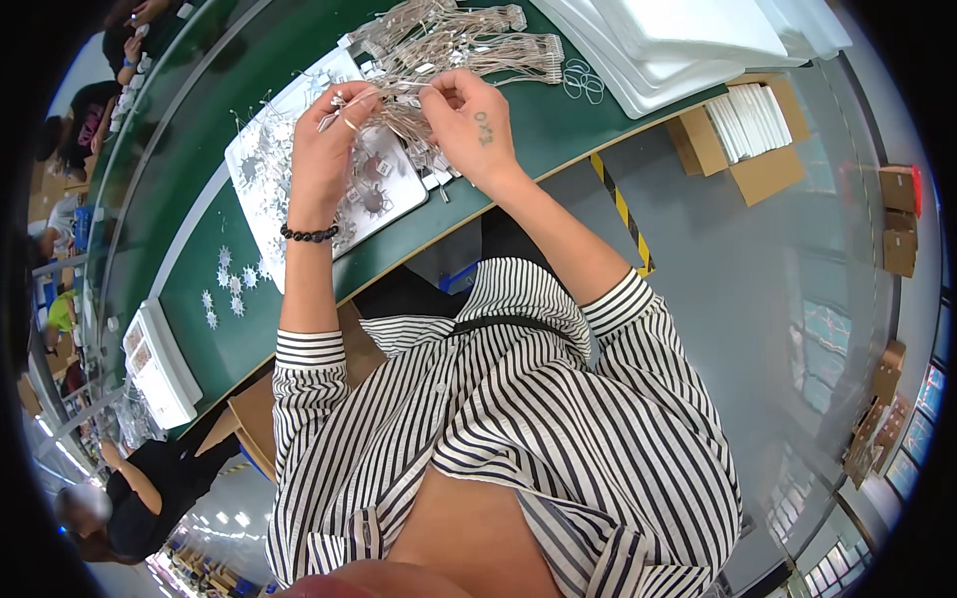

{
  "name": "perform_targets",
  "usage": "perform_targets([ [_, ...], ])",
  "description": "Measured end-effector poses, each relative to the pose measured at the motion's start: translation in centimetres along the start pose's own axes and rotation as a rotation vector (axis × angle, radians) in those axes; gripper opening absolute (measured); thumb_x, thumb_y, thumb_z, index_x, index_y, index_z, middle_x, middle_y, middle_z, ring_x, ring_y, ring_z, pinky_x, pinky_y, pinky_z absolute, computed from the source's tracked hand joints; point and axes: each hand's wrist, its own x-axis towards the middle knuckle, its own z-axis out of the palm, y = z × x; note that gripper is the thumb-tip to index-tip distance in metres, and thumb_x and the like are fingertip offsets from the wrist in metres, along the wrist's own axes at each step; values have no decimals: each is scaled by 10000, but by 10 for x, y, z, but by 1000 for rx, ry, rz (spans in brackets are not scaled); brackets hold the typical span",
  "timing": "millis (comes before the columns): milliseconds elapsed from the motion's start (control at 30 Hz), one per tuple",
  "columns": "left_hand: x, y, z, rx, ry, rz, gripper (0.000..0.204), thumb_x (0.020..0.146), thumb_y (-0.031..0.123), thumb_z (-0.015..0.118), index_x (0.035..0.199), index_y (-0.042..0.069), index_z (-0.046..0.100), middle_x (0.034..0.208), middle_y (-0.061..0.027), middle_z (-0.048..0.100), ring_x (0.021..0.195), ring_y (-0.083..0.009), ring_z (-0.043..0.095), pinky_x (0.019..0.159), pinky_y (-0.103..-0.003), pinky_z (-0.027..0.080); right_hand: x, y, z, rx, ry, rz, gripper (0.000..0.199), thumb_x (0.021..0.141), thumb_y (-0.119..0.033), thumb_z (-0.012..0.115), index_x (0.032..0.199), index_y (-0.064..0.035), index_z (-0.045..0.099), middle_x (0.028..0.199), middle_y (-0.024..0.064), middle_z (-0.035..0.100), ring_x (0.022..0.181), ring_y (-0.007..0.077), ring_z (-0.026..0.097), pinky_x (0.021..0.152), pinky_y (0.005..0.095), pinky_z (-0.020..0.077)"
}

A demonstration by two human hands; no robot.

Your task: The recorder is manually assembling star-shaped LED light strings by attaching the star covers to the LEDs and organizing them on a foam board.

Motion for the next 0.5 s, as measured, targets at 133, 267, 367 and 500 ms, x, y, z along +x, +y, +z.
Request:
perform_targets([
  [133,-3,7,1,-87,-54,-50,184,936,166,694,1062,53,768,888,-23,703,792,-94,575,752,-210,460,8,-2,0,-284,100,-283,120,888,-107,628,898,7,663,738,55,663,637,138,591,590,252,494],
  [267,-5,13,1,-35,-117,-83,204,958,177,668,1083,50,768,861,-18,679,789,-88,562,752,-201,455,17,-3,-3,-324,123,-278,130,893,-109,629,932,10,664,789,69,668,682,151,618,606,253,506],
  [367,-5,16,0,47,-166,-98,218,973,185,649,1093,47,767,845,-12,662,785,-85,553,748,-198,452,24,-4,-5,-267,117,-181,144,894,-109,634,964,14,665,839,82,675,726,161,643,618,256,511],
  [500,-7,18,-4,137,-249,-70,223,990,188,622,1091,53,768,830,-1,641,781,-88,546,729,-207,452,32,-6,-4,64,-4,180,128,905,-104,609,952,1,663,906,98,707,737,172,641,657,267,540],
])
